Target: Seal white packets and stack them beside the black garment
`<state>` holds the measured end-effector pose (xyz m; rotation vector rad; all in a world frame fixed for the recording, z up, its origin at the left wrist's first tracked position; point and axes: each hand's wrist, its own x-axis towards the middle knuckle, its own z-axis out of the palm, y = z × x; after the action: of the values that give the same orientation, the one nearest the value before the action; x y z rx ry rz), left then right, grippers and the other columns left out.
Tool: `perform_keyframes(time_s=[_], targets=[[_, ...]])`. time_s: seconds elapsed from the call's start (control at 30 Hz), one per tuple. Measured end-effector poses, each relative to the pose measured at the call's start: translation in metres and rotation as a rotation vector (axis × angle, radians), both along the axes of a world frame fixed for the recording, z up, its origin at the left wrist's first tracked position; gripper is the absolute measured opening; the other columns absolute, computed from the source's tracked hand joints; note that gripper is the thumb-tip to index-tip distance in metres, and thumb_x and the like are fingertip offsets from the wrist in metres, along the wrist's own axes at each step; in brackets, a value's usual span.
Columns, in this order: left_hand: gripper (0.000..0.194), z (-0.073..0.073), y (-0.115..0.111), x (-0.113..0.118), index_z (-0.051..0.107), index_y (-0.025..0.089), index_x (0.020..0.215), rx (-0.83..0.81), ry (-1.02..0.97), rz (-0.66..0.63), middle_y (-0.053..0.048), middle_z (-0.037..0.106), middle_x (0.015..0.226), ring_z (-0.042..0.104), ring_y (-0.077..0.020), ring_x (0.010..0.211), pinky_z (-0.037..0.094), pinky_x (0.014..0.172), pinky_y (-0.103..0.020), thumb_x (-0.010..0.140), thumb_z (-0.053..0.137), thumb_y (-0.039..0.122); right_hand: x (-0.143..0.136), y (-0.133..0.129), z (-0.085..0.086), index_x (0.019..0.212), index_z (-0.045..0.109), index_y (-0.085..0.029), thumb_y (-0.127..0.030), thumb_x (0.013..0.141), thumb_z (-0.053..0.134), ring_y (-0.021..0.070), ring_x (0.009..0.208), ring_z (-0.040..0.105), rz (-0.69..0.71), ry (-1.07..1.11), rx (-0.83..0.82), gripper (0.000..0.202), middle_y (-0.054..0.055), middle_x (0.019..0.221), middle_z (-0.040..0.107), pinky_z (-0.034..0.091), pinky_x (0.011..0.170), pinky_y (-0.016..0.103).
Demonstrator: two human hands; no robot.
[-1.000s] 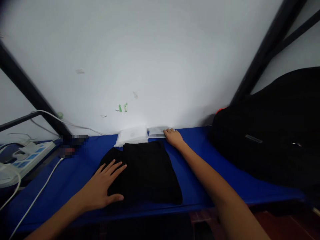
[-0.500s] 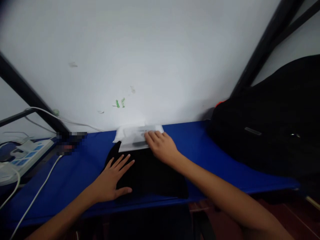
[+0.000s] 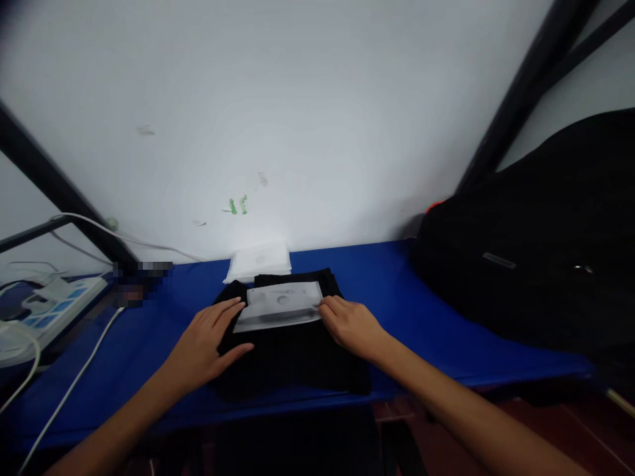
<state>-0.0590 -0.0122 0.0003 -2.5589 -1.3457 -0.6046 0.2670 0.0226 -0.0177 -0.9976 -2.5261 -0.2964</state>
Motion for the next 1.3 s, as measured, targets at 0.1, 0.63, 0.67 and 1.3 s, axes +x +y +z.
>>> perform_keyframes(time_s=[0.1, 0.63, 0.67, 1.3], targets=[[0.034, 0.017, -0.001, 0.038, 0.053, 0.018, 0.127, 0.199, -0.059, -0.241, -0.014, 0.064, 0.119, 0.061, -0.0276, 0.109, 0.048, 0.096, -0.044, 0.097, 0.053, 0.033, -0.011, -0.008, 0.011, 0.1, 0.058, -0.018, -0.02, 0.099, 0.041, 0.0182, 0.082, 0.067, 0.115, 0.182, 0.061, 0.018, 0.011, 0.095, 0.068, 0.055, 0.065, 0.027], [0.013, 0.021, 0.025, 0.044, 0.058, 0.018, 0.091, 0.512, -0.072, -0.297, -0.004, 0.065, 0.08, 0.059, -0.0193, 0.078, 0.046, 0.072, -0.033, 0.096, 0.047, 0.014, -0.026, -0.013, 0.032, 0.089, 0.059, -0.02, -0.011, 0.095, 0.043, 0.0142, 0.077, 0.068, 0.317, 0.438, 0.069, 0.019, 0.008, 0.091, 0.07, 0.053, 0.061, 0.022], [0.012, 0.021, 0.027, 0.038, 0.058, 0.018, 0.091, 0.52, -0.066, -0.283, -0.004, 0.065, 0.08, 0.059, -0.0192, 0.078, 0.047, 0.072, -0.033, 0.096, 0.048, 0.014, -0.022, -0.012, 0.033, 0.089, 0.06, -0.02, -0.011, 0.095, 0.044, 0.0142, 0.078, 0.068, 0.314, 0.453, 0.068, 0.019, 0.008, 0.091, 0.07, 0.054, 0.061, 0.022], [0.017, 0.019, 0.015, 0.006, 0.057, 0.017, 0.085, -0.026, -0.184, -0.321, -0.004, 0.063, 0.08, 0.057, -0.0168, 0.074, 0.045, 0.069, -0.031, 0.095, 0.054, 0.03, 0.026, 0.004, 0.0, 0.105, 0.062, -0.02, -0.01, 0.094, 0.049, 0.0183, 0.095, 0.069, 0.301, 0.461, -0.127, 0.019, 0.009, 0.101, 0.071, 0.058, 0.078, 0.029]])
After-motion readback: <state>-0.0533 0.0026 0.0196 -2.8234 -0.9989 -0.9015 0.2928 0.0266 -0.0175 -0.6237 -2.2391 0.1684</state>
